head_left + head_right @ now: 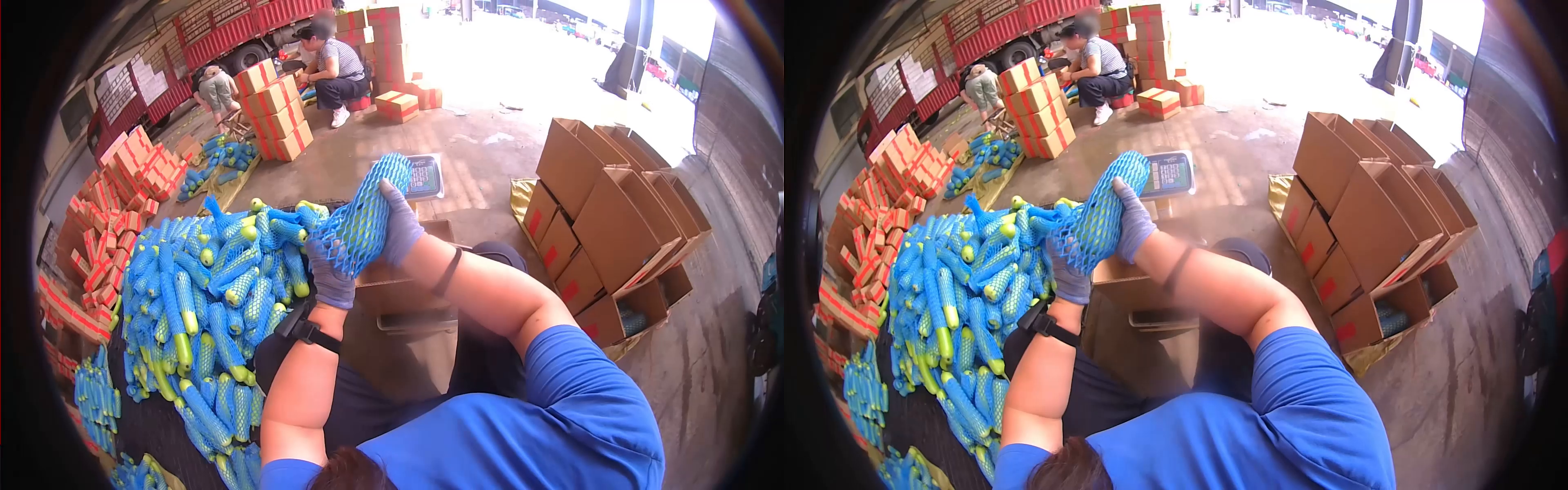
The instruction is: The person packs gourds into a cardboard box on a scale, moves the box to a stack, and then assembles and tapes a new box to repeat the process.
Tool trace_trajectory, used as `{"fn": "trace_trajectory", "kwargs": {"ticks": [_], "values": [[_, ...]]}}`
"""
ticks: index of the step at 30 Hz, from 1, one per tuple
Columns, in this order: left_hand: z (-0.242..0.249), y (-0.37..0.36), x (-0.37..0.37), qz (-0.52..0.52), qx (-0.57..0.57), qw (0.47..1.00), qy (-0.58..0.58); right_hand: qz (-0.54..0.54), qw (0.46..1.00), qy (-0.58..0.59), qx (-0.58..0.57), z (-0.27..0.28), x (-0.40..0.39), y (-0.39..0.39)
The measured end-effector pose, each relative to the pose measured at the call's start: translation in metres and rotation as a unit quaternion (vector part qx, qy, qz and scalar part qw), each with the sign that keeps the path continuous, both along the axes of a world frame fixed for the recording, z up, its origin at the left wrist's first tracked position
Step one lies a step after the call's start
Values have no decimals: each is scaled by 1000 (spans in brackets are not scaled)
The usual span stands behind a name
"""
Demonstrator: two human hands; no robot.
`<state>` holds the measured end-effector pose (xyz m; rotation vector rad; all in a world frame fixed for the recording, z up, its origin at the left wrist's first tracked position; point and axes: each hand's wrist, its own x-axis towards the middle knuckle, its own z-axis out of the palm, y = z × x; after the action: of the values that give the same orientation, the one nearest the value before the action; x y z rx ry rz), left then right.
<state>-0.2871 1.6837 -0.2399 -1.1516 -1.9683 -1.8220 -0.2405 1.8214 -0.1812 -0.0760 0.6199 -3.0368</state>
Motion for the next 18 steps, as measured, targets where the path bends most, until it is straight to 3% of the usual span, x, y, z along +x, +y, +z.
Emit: {"fn": "trace_trajectory", "kwargs": {"ticks": [2,4,5,6,7,8,9,10,11,13,14,15,16,17,18], "values": [[7,6,21,-27,176,983,-42,63,997,-16,-46,-9,-17,10],[29,-1,38,-93,44,991,90,54,997,-54,5,-4,-16,16],[41,-2,35,-302,138,939,-93,48,997,-54,29,2,-12,17],[53,-3,33,-445,238,812,-294,44,996,-60,53,9,-7,17],[53,-10,23,-318,65,931,-167,4,994,-59,89,18,-7,21],[45,-23,18,-167,-117,978,-37,-31,990,-62,126,26,-11,27],[29,-37,12,-140,-84,984,-67,-20,979,-67,193,39,-18,38],[54,-61,14,-32,-339,937,-72,-5,964,-65,259,50,-29,52],[68,-83,16,-65,-324,939,-99,4,932,-12,361,52,-44,67],[78,-125,3,-31,-199,978,-51,-36,818,60,572,54,-48,75],[88,-147,2,-20,-121,987,-102,-29,818,50,572,40,-58,79],[96,-172,5,3,-87,985,-150,-35,668,48,741,22,-72,86],[83,-199,-7,42,-78,985,-152,-35,485,48,872,5,-87,88],[72,-221,-11,80,-107,979,-154,19,375,31,926,-9,-92,81],[54,-241,-15,117,-134,966,-185,87,321,5,943,-19,-86,67]]}}
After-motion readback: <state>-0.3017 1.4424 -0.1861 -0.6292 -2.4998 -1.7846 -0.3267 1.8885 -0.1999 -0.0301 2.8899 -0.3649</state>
